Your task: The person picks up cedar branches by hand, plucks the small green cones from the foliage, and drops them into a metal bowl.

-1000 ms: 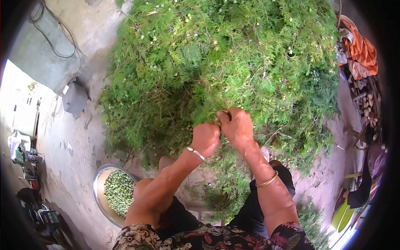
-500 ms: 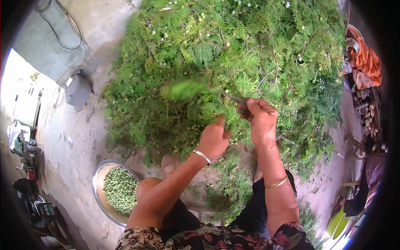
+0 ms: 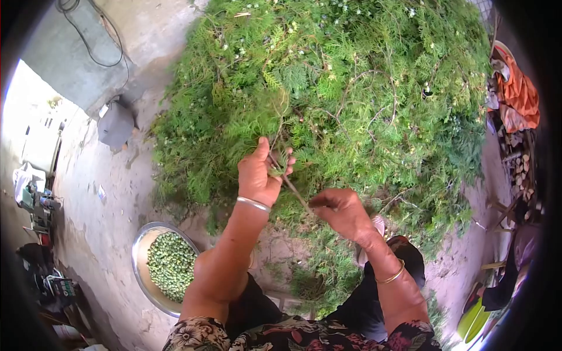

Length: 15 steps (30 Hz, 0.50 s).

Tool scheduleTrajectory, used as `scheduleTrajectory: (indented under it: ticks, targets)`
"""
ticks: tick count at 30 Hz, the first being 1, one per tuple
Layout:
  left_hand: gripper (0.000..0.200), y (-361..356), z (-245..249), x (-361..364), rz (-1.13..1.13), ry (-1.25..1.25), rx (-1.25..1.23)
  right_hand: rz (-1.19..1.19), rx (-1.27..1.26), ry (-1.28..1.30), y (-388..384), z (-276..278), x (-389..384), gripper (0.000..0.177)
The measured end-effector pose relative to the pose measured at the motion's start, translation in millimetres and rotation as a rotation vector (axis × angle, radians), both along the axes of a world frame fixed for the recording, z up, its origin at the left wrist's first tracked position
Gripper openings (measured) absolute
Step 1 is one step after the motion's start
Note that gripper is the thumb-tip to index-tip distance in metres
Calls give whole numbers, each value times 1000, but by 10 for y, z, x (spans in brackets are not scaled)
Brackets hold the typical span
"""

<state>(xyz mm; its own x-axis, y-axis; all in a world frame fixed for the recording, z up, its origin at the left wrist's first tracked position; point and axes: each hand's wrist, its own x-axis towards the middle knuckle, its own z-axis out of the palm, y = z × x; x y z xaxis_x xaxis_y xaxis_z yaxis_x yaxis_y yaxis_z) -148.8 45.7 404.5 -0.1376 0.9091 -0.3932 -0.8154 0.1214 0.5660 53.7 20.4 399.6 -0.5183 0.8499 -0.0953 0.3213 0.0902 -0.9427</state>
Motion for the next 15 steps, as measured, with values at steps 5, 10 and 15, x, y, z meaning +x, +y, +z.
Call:
scheduleTrajectory:
  ticks: [5, 10, 15]
  targets:
    - [19, -99, 0, 149, 31, 361, 160, -224, 15, -53, 125, 109, 88, 15]
    - [17, -206, 24, 309, 86, 712, 234, -370, -36, 108, 284, 223, 297, 20]
    - [19, -252, 45, 377, -93, 612, 245, -401, 0, 183, 161, 147, 180, 20]
